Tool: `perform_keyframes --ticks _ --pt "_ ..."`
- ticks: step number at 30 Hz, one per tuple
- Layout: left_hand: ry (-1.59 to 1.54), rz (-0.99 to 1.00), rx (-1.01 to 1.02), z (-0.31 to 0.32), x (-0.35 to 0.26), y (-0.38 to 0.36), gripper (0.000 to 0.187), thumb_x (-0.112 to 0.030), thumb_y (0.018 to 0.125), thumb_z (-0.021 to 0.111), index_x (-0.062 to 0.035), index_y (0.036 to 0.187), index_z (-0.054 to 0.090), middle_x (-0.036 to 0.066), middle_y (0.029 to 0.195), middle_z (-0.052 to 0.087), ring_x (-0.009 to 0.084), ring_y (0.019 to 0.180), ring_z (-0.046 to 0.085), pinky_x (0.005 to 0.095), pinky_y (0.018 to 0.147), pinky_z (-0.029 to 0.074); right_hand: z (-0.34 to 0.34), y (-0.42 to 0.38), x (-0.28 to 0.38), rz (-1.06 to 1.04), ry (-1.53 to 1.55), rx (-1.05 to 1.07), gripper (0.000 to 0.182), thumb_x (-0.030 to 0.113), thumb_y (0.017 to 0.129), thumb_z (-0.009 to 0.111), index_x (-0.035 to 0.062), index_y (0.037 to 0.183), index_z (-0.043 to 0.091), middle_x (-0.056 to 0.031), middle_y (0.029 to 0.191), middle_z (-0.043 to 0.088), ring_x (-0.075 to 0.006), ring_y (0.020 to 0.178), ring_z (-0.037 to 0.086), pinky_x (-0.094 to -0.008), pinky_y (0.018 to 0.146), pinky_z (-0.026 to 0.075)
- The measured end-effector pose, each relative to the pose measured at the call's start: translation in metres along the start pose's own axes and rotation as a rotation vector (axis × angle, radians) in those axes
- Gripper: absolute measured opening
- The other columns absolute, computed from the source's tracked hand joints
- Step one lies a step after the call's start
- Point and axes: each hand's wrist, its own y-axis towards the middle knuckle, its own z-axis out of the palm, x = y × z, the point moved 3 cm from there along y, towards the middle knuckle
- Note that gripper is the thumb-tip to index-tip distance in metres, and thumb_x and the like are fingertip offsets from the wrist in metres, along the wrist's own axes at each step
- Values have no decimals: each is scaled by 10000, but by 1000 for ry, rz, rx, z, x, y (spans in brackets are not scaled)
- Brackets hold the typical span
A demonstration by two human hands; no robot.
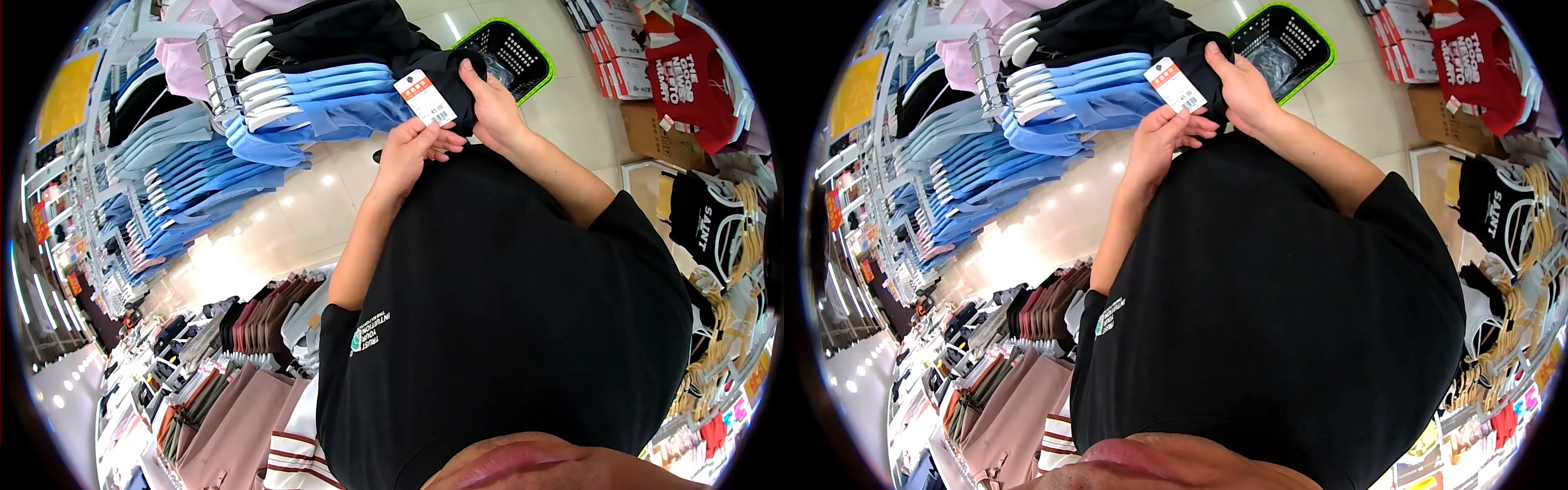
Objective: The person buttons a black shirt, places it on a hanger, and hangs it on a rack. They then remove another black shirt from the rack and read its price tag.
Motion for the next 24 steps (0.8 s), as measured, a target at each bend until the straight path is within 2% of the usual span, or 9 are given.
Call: perform_keyframes --ticks 12,22,24 --pt "32 -5 0 7 -4 1 311 -190 1063 450 27 1197 627 129 1030 744 166 894 703 273 775 531 -6 0 2 25 18 -44 372 363 1049 535 15 1158 609 -83 1072 695 -156 934 676 -295 831 551" --pt "32 2 -4 7 -1 1 309 -190 1064 450 17 1211 627 120 1028 743 159 895 701 262 771 530 -6 -2 2 29 20 -62 368 356 1050 536 12 1162 605 -84 1062 695 -159 925 678 -301 819 554" --pt "38 7 0 7 -1 1 300 -221 1058 487 13 1179 631 134 1046 736 166 923 702 271 798 533 -5 -2 3 35 19 -61 368 355 1050 536 11 1160 606 -84 1059 695 -160 923 678 -301 818 554"
